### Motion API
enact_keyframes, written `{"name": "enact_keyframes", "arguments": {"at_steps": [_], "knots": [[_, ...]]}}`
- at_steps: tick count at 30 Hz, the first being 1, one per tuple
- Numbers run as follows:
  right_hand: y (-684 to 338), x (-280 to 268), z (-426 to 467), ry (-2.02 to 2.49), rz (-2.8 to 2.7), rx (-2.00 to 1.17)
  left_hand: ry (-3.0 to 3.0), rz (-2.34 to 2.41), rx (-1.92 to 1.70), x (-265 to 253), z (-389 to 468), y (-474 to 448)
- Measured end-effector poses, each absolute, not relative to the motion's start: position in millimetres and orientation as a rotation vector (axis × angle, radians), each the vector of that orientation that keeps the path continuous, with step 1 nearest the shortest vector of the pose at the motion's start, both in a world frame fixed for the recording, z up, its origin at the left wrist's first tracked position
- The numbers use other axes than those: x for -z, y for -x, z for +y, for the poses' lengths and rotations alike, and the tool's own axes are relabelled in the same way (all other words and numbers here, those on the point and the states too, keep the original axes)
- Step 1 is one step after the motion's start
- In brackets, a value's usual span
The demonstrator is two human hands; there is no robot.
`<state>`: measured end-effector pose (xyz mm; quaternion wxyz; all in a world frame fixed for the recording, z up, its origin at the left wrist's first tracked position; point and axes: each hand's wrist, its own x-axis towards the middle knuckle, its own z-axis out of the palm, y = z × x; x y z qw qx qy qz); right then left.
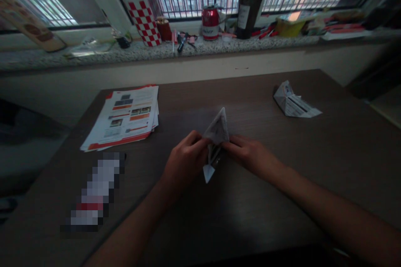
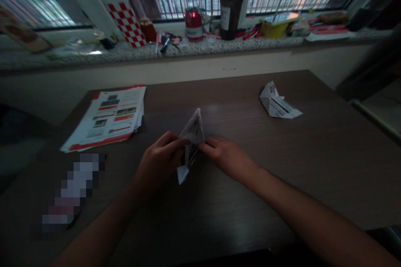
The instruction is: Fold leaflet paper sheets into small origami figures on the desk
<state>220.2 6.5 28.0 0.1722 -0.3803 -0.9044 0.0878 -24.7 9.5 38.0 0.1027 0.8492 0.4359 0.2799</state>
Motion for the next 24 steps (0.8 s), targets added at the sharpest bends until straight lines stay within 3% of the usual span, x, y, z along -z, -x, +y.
{"name": "enact_keyframes", "arguments": {"at_steps": [24], "knots": [[-239,-21,19,1.079,-2.480,-0.244,-2.534,1.432,-0.821,-31,18,39]]}}
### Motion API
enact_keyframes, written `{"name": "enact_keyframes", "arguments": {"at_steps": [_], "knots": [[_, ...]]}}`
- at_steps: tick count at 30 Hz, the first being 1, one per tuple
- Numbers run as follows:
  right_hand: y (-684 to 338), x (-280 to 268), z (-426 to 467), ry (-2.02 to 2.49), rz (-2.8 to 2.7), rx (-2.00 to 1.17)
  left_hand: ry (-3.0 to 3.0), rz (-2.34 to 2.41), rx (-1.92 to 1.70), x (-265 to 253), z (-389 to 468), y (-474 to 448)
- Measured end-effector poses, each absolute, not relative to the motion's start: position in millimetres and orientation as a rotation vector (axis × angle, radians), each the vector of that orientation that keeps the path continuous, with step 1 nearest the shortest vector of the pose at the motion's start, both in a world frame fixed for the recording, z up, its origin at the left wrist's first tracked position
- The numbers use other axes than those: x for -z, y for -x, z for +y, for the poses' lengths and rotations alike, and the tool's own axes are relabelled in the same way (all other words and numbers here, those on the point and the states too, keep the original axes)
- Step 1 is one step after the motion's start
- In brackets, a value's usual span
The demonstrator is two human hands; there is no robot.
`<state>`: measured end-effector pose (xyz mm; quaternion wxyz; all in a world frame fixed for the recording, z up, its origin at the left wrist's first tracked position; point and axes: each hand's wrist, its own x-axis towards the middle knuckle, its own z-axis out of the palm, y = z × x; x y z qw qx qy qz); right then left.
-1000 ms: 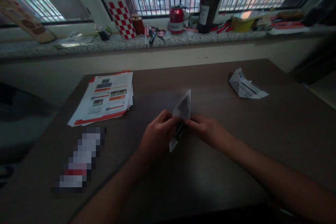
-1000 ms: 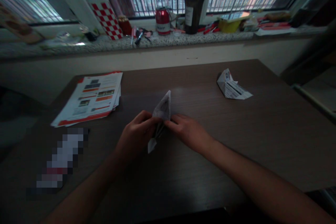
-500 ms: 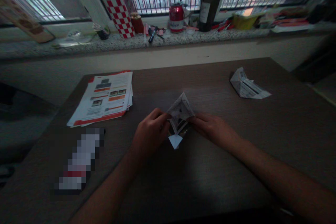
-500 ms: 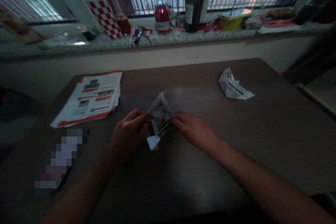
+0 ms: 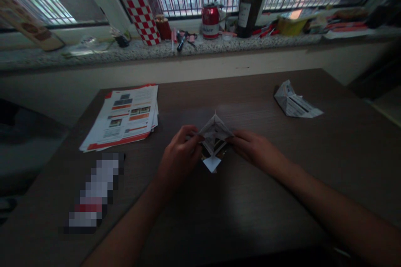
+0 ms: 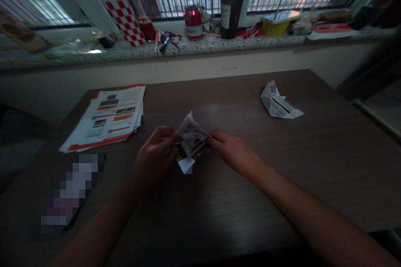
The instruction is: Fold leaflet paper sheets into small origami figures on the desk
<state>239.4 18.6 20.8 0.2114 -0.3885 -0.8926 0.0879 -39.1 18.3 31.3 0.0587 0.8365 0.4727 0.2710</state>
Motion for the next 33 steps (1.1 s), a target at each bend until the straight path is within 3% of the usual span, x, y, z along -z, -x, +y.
{"name": "enact_keyframes", "arguments": {"at_steps": [18,33], "knots": [[-252,-25,20,0.975,-2.435,-0.397,-2.258,1.422,-0.993,-25,16,37],[-255,-17,23,1.167,-2.217,-0.544,-2.395,1.316,-0.745,-25,17,43]]}}
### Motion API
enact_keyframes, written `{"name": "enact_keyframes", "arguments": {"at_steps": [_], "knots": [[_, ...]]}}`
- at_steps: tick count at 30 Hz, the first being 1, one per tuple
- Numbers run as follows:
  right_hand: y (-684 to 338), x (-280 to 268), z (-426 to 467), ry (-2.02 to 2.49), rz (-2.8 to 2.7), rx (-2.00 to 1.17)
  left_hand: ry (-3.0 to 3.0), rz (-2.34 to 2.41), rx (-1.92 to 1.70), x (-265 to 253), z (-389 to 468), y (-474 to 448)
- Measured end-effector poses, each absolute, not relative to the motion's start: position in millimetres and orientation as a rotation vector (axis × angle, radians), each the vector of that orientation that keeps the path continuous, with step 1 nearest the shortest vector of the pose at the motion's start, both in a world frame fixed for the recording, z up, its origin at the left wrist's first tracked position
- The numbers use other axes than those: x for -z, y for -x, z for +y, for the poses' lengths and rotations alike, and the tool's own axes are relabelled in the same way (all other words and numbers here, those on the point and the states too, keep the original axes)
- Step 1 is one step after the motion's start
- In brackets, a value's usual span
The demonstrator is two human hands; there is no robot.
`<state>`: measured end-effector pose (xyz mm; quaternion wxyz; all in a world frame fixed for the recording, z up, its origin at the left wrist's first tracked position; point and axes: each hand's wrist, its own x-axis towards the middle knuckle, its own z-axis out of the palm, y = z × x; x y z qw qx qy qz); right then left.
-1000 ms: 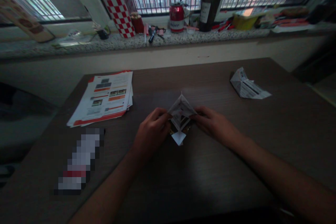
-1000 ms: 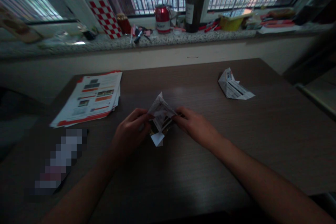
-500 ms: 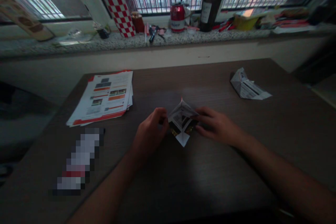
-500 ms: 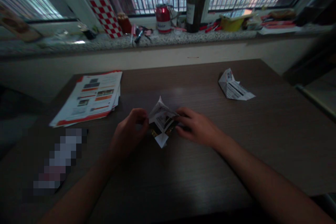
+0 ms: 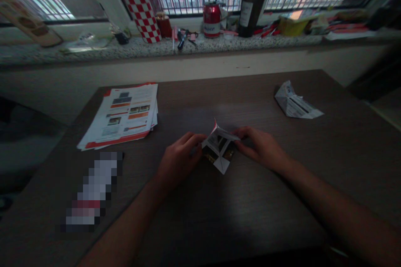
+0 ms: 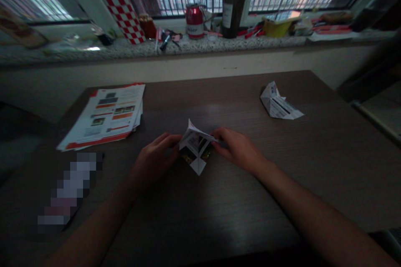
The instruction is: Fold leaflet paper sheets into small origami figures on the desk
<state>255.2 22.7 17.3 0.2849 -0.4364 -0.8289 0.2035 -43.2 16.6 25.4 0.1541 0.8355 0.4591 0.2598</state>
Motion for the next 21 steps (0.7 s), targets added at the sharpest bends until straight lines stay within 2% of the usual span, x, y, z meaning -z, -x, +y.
{"name": "enact_keyframes", "arguments": {"at_steps": [21], "knots": [[-270,-10,30,0.995,-2.464,-0.485,-2.504,1.074,-0.565,-10,27,53]]}}
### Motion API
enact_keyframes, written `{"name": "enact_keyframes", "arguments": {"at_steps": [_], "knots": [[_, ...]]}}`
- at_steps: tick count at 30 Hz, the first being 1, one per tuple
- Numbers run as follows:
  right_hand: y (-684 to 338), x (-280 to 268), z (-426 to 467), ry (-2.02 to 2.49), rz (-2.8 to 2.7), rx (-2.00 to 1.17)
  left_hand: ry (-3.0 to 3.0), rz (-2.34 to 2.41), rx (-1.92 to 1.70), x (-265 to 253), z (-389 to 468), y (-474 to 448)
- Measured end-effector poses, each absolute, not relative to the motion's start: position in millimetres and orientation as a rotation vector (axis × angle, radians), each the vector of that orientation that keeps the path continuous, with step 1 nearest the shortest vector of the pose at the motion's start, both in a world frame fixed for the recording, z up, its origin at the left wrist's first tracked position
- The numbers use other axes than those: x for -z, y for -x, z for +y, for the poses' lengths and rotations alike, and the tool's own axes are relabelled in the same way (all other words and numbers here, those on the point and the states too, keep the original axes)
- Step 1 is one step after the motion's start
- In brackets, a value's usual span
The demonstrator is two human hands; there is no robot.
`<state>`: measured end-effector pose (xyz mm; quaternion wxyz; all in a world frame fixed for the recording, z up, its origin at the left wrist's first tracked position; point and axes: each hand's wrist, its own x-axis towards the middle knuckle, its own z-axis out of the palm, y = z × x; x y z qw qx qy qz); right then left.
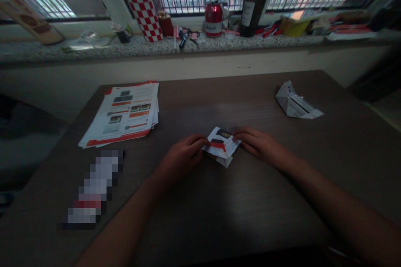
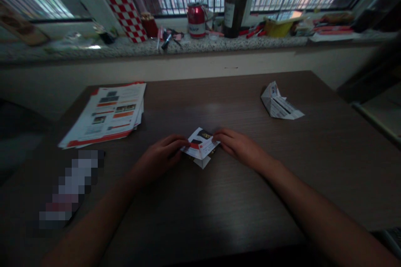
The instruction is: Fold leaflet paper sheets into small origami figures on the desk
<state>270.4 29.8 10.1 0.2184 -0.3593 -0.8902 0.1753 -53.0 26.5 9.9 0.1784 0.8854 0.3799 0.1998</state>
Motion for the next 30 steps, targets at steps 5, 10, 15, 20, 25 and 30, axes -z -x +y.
{"name": "enact_keyframes", "arguments": {"at_steps": [5,10,15,20,25,30], "knots": [[-273,-8,27,0.991,-2.522,-0.482,-2.561,1.065,-0.487,-10,26,52],[-270,-9,26,0.965,-2.511,-0.471,-2.595,1.084,-0.471,-15,22,49],[-267,-11,23,0.950,-2.514,-0.436,-2.616,1.112,-0.470,-19,18,42],[-267,-8,22,0.924,-2.524,-0.423,-2.612,1.116,-0.498,-16,17,40],[-266,-6,23,0.872,-2.499,-0.442,-2.577,1.014,-0.549,-11,18,39],[-263,-9,20,0.838,-2.495,-0.471,-2.537,0.956,-0.543,-9,17,37]]}}
